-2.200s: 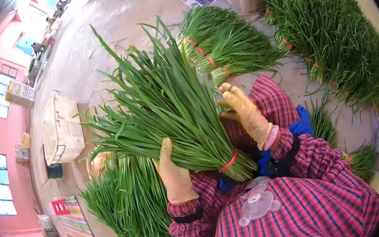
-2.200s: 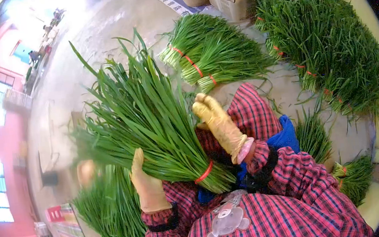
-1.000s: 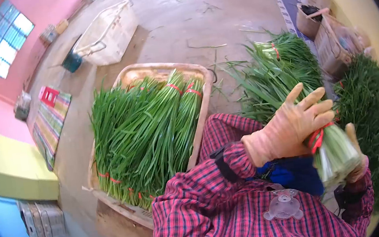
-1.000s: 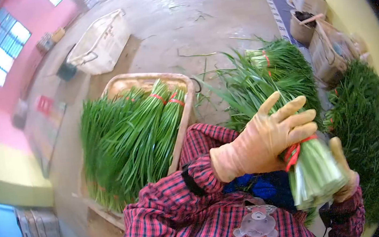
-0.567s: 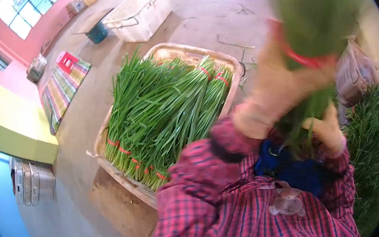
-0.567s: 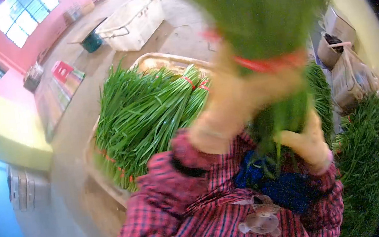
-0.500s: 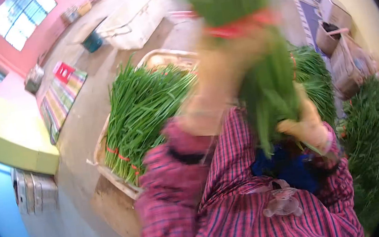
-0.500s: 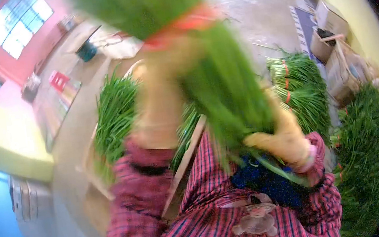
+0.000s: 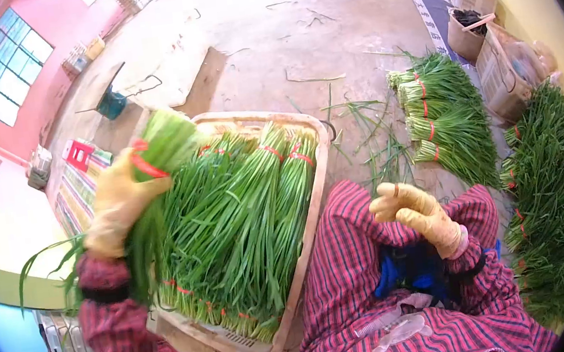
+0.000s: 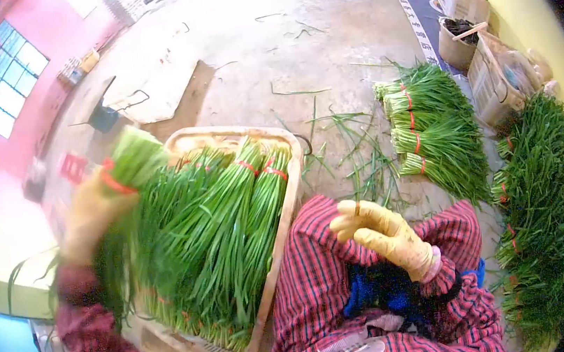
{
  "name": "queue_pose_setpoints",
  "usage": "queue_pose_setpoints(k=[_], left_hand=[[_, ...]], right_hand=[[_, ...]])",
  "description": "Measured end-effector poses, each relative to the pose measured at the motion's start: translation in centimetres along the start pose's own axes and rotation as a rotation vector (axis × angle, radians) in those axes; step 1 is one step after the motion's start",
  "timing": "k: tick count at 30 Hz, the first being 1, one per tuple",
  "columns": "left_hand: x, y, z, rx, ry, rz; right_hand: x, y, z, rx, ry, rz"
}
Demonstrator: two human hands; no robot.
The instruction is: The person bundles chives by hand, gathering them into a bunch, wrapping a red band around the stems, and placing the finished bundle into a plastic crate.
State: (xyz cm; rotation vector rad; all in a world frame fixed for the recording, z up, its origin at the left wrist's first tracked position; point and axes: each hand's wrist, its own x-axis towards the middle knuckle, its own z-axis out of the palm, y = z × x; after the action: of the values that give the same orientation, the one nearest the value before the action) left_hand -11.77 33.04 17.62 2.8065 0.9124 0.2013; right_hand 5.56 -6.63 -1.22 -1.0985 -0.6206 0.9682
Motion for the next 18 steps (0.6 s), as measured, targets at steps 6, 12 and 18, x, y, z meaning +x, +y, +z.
queue_pose_setpoints(k=[6,12,18], left_hand=[[11.0,-2.5,18.8,-0.097,-0.013,-0.082],[14.1,-5.2,27.0,-0.117,-0.109,-0.178],[13.6,-5.6,28.5,-0.159,-0.214,-0.265]], right_hand=[[0.3,2.0,-2.7,0.041,0.083,0.106],[0.2,3.1,-5.4,0.023,0.185,0.159],[0.6,3.2,-6.1,0.069,0.177,0.135]])
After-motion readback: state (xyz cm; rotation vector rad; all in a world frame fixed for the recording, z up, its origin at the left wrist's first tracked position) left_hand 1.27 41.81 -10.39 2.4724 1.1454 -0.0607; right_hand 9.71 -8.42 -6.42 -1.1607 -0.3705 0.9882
